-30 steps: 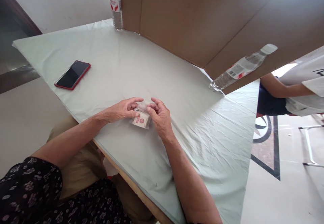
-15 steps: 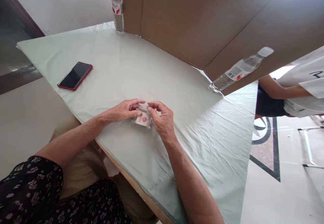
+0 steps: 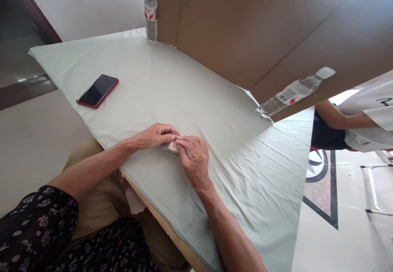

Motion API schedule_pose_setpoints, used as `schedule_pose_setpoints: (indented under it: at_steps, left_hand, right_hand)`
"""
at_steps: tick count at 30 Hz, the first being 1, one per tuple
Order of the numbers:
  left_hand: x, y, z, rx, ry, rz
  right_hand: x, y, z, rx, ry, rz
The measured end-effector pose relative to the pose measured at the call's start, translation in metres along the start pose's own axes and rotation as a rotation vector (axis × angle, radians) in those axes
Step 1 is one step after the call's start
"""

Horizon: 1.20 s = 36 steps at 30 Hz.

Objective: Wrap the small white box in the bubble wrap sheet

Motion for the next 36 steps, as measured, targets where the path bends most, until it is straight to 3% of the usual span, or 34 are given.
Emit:
schedule_pose_setpoints:
  at_steps: [3,6,9,12,16,20,23,28,36]
  left_hand:
    - [0.000,0.001,-0.002,0.042,0.029,-0.004]
    - [0.000,0.003,-0.004,0.089,0.057,-0.007]
    - [0.000,0.002,-0.008,0.088,0.099,-0.022]
    - [0.000,0.000,-0.010,0.060,0.111,-0.041]
    - [-0.002,0.001,-0.011,0.075,0.111,-0.046]
    - [-0.002,0.001,-0.011,0.080,0.110,-0.038]
    - [-0.001,0.003,-0.011,0.059,0.128,-0.015]
    - [-0.001,0.007,-0.015,0.031,0.194,0.034]
    - [-0.004,0.011,-0.019,0.270,0.309,0.066]
  right_hand:
    - [-0.007,-0.011,0.000,-0.100,0.034,-0.142]
    - [-0.009,-0.015,0.000,-0.099,0.025,-0.181]
    - [-0.010,-0.005,-0.008,-0.008,0.036,-0.101]
    - [-0.012,0.020,-0.012,0.068,0.030,0.051]
    - [-0.018,0.052,0.011,0.138,-0.177,0.187]
    - [-0.022,0.065,0.030,0.172,-0.312,0.257]
    - [-0.020,0.060,0.030,0.180,-0.295,0.269]
    - [-0.016,0.052,0.017,0.110,-0.155,0.264]
    - [-0.023,0.071,0.029,0.160,-0.200,0.381]
Point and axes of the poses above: each hand's wrist, its own x-axis towards the middle knuckle, its own z-axis out of the palm, y = z × x, the point moved 9 cm from there along x, towards the middle knuckle
